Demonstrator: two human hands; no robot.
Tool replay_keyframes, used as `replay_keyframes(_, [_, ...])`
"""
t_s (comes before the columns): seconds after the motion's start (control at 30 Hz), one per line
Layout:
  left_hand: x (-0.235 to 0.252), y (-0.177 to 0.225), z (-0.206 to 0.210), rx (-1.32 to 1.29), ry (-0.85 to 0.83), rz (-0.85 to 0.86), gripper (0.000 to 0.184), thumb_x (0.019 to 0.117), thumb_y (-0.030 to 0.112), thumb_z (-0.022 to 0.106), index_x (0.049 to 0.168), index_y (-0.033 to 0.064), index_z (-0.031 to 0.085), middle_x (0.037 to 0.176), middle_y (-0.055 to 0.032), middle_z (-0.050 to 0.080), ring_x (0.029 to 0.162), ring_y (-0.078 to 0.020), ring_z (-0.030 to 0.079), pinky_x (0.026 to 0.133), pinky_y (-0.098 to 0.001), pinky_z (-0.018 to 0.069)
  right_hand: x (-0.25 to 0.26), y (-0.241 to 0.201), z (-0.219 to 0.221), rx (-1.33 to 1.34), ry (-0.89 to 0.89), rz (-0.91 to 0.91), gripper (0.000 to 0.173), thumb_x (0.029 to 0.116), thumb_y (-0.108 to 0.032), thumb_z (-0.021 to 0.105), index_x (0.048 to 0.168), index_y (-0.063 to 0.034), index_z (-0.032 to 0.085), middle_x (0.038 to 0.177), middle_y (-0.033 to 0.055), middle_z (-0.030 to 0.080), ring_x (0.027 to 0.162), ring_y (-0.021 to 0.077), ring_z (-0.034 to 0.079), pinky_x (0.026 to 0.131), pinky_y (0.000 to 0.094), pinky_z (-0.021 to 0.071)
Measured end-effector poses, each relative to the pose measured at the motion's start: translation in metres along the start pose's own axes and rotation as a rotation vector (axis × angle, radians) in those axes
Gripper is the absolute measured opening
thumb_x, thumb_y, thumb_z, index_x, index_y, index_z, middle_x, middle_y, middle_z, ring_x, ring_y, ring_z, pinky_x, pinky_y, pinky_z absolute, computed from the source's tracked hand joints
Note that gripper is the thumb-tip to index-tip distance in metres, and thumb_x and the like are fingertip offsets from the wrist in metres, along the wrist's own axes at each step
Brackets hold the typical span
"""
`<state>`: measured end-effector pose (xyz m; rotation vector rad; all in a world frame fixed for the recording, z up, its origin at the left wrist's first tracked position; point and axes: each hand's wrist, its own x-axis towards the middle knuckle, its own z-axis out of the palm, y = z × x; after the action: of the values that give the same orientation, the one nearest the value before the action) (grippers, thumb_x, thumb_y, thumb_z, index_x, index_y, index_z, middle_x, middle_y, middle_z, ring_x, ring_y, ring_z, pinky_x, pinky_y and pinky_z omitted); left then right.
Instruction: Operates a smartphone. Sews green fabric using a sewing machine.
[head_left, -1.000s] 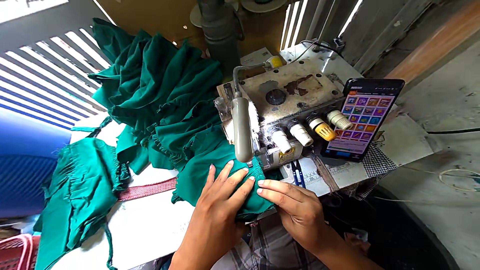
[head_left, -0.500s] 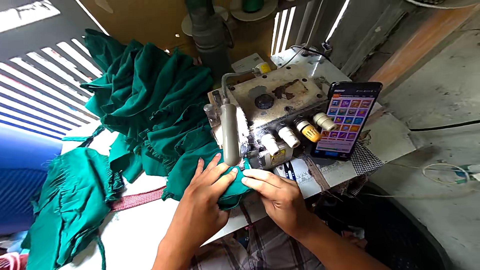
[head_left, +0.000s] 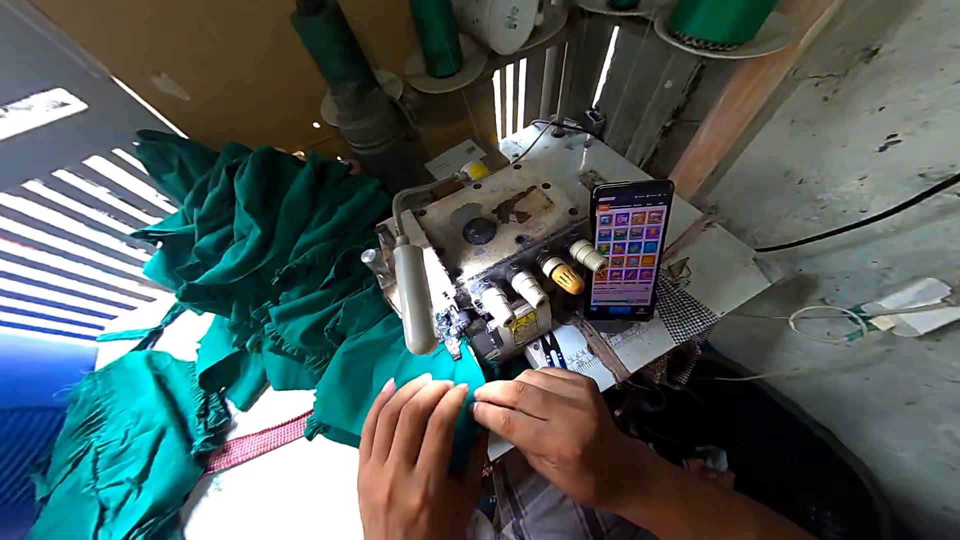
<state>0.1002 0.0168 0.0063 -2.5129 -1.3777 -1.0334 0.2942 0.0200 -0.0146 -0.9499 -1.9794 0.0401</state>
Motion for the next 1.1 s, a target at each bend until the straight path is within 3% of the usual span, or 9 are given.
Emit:
replay_keyframes(0.13, [0.003, -0.006, 0.005, -0.057, -0.035, 0.089, 0.012, 0.0968, 0.016, 0.064, 0.101, 0.0120, 0.074, 0.112, -0.0041, 0.074, 0.117, -0.0217, 0.067, 0.112, -0.0452, 0.0463, -0.002, -0.001, -0.001, 0.012, 0.013, 0.030, 0.017, 0.1000, -0.010, 0.061, 0.100, -0.0146, 0.078, 0.103, 0.0011, 0.078, 0.083, 0.0120, 0.071, 0.069, 0.0262, 0.0547])
replay_keyframes(0.27, [-0.011, -0.013, 0.009, -0.108, -0.115, 0.129, 0.016, 0.0985, 0.009, 0.060, 0.100, 0.0109, 0.076, 0.111, -0.0031, 0.075, 0.115, -0.0178, 0.069, 0.112, -0.0434, 0.0480, -0.022, 0.002, 0.011, 0.052, -0.011, 0.081, 0.019, 0.1008, -0.009, 0.060, 0.101, -0.0153, 0.079, 0.106, -0.0003, 0.078, 0.089, 0.0101, 0.073, 0.075, 0.0242, 0.0575])
replay_keyframes(0.47, [-0.013, -0.021, 0.010, -0.176, -0.152, 0.107, 0.020, 0.0998, 0.007, 0.059, 0.107, 0.0113, 0.076, 0.117, -0.0035, 0.074, 0.121, -0.0203, 0.067, 0.114, -0.0509, 0.0457, -0.027, 0.006, 0.021, 0.091, 0.006, 0.094, 0.020, 0.1004, -0.006, 0.059, 0.102, -0.0131, 0.078, 0.106, 0.0022, 0.078, 0.092, 0.0106, 0.073, 0.078, 0.0234, 0.0581])
replay_keyframes(0.63, [-0.010, -0.026, 0.010, -0.211, -0.160, 0.112, 0.021, 0.0995, 0.006, 0.059, 0.111, 0.0109, 0.076, 0.120, -0.0046, 0.074, 0.124, -0.0214, 0.065, 0.115, -0.0511, 0.0454, -0.024, 0.008, 0.023, 0.076, 0.015, 0.098, 0.020, 0.1001, -0.005, 0.059, 0.102, -0.0134, 0.078, 0.107, 0.0023, 0.078, 0.094, 0.0109, 0.073, 0.080, 0.0233, 0.0582])
replay_keyframes(0.77, [-0.004, -0.036, 0.009, -0.298, -0.161, 0.090, 0.020, 0.0968, 0.004, 0.062, 0.106, 0.0129, 0.078, 0.116, -0.0033, 0.075, 0.125, -0.0229, 0.065, 0.115, -0.0516, 0.0458, -0.020, 0.012, 0.027, 0.066, 0.023, 0.109, 0.022, 0.0997, -0.005, 0.059, 0.103, -0.0142, 0.079, 0.109, 0.0019, 0.078, 0.093, 0.0110, 0.072, 0.078, 0.0239, 0.0575])
replay_keyframes(1.1, [0.012, -0.058, 0.008, -0.326, -0.228, 0.118, 0.018, 0.0978, 0.015, 0.064, 0.109, 0.0127, 0.078, 0.122, -0.0043, 0.074, 0.130, -0.0234, 0.062, 0.116, -0.0496, 0.0457, -0.012, 0.021, 0.039, 0.106, 0.082, 0.167, 0.015, 0.0981, -0.012, 0.067, 0.104, -0.0135, 0.081, 0.113, 0.0035, 0.078, 0.096, 0.0117, 0.073, 0.082, 0.0244, 0.0581])
